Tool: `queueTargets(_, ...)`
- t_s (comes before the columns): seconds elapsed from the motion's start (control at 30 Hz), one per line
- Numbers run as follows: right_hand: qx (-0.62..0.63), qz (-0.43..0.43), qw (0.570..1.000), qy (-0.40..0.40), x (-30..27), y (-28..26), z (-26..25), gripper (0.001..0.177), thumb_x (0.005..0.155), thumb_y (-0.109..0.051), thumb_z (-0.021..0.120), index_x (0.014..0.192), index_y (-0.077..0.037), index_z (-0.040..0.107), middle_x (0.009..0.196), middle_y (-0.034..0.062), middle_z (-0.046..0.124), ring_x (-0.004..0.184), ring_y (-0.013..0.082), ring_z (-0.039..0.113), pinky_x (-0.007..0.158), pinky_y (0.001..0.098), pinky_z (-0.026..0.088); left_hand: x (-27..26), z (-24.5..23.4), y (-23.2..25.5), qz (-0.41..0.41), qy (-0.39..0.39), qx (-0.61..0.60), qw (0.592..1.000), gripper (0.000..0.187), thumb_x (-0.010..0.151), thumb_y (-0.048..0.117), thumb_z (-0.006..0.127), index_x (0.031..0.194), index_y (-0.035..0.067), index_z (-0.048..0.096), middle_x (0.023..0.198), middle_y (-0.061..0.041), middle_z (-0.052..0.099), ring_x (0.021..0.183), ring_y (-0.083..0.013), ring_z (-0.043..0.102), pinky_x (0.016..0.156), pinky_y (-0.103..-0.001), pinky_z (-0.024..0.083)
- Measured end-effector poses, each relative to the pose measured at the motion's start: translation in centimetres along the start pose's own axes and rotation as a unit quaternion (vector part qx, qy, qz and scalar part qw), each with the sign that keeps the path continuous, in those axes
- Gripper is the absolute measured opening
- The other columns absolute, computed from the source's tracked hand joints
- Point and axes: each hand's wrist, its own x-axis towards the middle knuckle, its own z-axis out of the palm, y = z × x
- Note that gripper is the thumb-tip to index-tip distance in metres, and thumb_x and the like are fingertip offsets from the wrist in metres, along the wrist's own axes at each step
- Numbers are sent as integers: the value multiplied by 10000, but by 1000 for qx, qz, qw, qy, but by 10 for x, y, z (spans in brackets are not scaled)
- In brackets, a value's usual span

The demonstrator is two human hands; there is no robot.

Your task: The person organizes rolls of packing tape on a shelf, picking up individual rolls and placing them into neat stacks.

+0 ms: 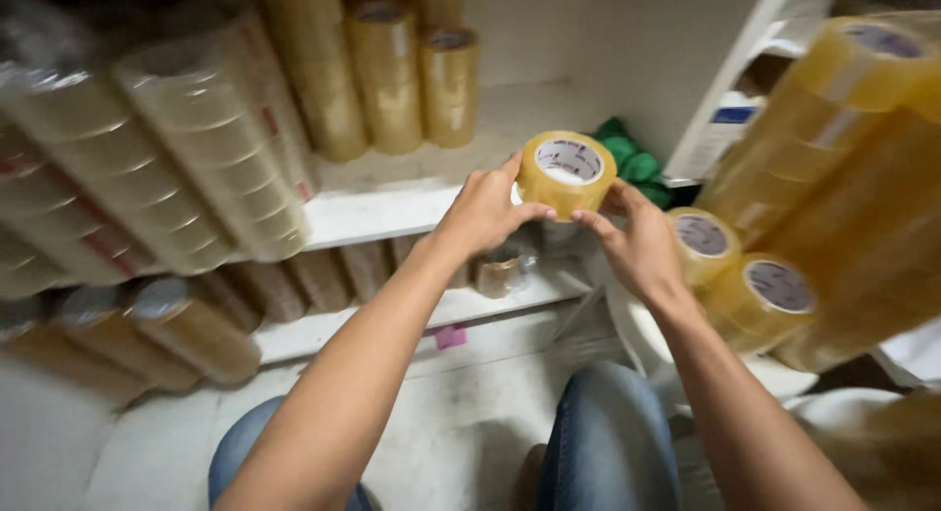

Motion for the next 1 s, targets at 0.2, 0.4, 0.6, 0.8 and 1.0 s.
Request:
queueTargets(0.2, 32, -24, 999, -28, 11, -29, 26, 651, 863, -376, 851, 1384, -64, 617, 1243, 118, 726, 1174, 266, 689, 1021, 445, 500, -8, -22, -30, -30, 39, -4, 999, 967, 815, 433, 808, 1528, -55, 374, 1395, -261, 606, 1342, -374, 563, 1129, -501, 465)
queueTargets(0.4, 40, -61, 996, -53, 22, -45, 48, 666, 885, -349, 831, 1410, -13, 595, 1257, 173, 715, 1167, 290, 690, 992, 448, 519, -14, -34, -59, -58, 59, -9, 997, 988, 807, 421, 803, 1543, -51, 343, 1419, -253, 592, 1363, -354, 549, 1146, -484, 458)
queueTargets(0.6, 36, -77, 994, -75, 35, -53, 61, 660, 890, -345, 826, 1396, 14, 600, 1259, 191, 710, 1162, 305, 690, 977, 466, 529, -16, -45, -61, -60, 84, -8, 995, 989, 809, 447, 787, 1529, -78, 359, 1384, -287, 606, 1347, -383, 559, 1136, -512, 457)
queueTargets(0.8, 35, -90, 992, -82, 64, -50, 73, 653, 908, -354, 818, 1377, 46, 604, 1262, 231, 700, 1160, 319, 689, 985, 477, 515, -1, -53, -75, -51, 99, -14, 994, 967, 817, 451, 787, 1520, -71, 376, 1382, -279, 615, 1348, -392, 558, 1134, -522, 453)
queueTargets(1.0, 10, -108, 991, -78, 95, -47, 77, 653, 919, -391, 809, 1364, 48, 622, 1249, 218, 713, 1156, 325, 690, 977, 495, 513, 21, -61, -76, -46, 118, -15, 992, 950, 814, 442, 790, 1509, -73, 397, 1396, -267, 612, 1351, -375, 563, 1137, -496, 452)
